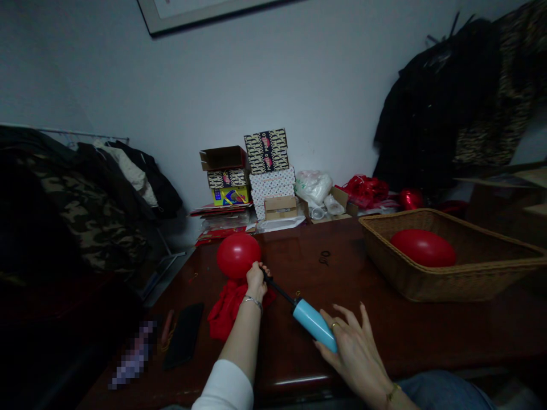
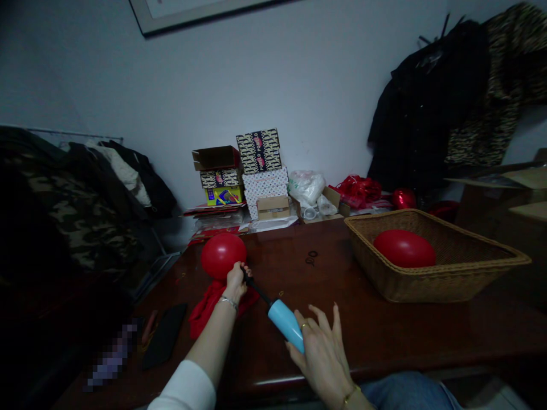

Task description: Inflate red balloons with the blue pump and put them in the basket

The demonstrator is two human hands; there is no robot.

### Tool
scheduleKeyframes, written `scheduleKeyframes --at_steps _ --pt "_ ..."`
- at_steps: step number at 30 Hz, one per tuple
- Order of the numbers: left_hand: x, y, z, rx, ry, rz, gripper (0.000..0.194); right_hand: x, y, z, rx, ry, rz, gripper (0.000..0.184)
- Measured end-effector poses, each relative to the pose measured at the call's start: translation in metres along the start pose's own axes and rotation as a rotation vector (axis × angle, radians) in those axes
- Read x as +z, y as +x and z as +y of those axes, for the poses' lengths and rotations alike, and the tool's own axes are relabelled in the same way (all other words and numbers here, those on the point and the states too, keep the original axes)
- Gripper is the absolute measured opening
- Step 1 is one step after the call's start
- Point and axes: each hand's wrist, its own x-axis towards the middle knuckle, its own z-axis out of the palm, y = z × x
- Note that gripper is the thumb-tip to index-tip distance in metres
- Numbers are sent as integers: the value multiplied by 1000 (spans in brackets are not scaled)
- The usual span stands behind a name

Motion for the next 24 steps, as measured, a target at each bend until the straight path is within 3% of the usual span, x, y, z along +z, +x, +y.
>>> scheduleKeyframes --at_steps 6,18,24 --pt "2 -4 -5 -6 -7 -2 12 0 1 -1 9 -13 -5 42" --pt "6 -21 -12 -62 -5 -8 20 18 51 -33 31 -62 1 43" --pt "5 -21 -14 -49 22 4 21 24 57 -39 32 -69 -6 43"
